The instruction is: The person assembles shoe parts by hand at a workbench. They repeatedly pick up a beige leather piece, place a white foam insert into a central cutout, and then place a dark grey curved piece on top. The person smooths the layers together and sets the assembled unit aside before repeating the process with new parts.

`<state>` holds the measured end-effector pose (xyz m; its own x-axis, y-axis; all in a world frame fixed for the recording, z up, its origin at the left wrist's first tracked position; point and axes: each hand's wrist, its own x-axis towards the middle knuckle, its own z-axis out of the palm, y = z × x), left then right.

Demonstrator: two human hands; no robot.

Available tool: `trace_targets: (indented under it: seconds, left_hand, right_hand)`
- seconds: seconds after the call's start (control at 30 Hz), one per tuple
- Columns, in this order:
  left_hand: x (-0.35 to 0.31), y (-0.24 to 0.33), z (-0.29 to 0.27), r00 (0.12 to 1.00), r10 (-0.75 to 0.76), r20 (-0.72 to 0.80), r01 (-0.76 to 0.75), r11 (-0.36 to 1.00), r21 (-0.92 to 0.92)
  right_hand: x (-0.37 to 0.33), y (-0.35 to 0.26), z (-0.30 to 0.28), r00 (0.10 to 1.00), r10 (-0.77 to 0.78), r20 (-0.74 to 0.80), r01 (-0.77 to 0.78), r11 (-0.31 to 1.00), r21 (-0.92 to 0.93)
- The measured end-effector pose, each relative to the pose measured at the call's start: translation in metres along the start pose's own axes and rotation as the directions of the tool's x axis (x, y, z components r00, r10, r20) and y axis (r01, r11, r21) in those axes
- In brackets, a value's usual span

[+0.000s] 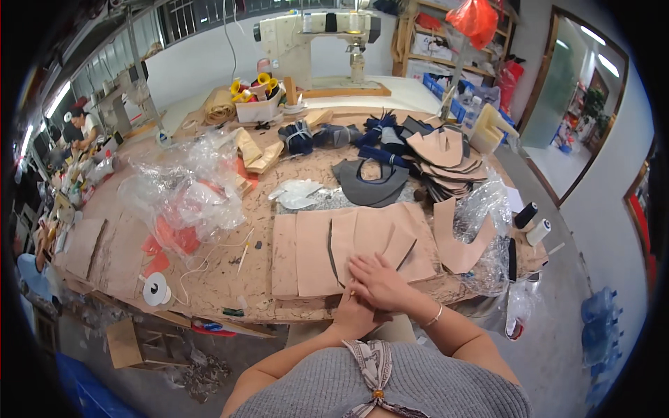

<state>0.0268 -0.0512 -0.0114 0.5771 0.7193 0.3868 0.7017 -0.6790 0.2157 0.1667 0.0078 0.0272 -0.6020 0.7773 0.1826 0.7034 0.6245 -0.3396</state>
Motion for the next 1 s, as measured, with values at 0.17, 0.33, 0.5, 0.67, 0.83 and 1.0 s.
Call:
trace_targets:
  seconds: [0.17, 0.33, 0.5, 0.67, 0.83, 1.0]
  left_hand:
    - [-0.001, 0.0, 0.008, 0.998, -0.036, -0.055, 0.04, 0.996, 0.081]
    - [0.002, -0.003, 0.008, 0.995, -0.012, -0.103, 0.023, 0.994, 0.109]
    - [0.002, 0.0, 0.003, 0.996, 0.004, -0.092, 0.005, 0.996, 0.089]
    - [-0.009, -0.005, -0.008, 0.985, 0.042, -0.167, -0.044, 0.999, -0.009]
    - [-0.041, -0.062, -0.01, 0.987, 0.022, -0.156, -0.055, 0.977, -0.207]
    - [0.033, -0.043, -0.064, 0.942, 0.333, 0.052, -0.313, 0.922, -0.229]
  right_hand:
    - [0.052, 0.012, -0.003, 0.995, 0.093, 0.041, -0.079, 0.963, -0.257]
    - [0.107, 0.045, 0.035, 0.971, 0.204, -0.122, -0.233, 0.917, -0.325]
    - [0.142, 0.078, 0.046, 0.901, 0.305, -0.307, -0.391, 0.878, -0.277]
    - [0.128, 0.056, 0.03, 0.901, 0.099, -0.422, -0.263, 0.899, -0.351]
    - [0.035, 0.085, 0.015, 0.845, 0.236, -0.48, -0.412, 0.859, -0.303]
    - [-0.047, 0.093, -0.004, 0.829, 0.482, -0.284, -0.492, 0.87, 0.039]
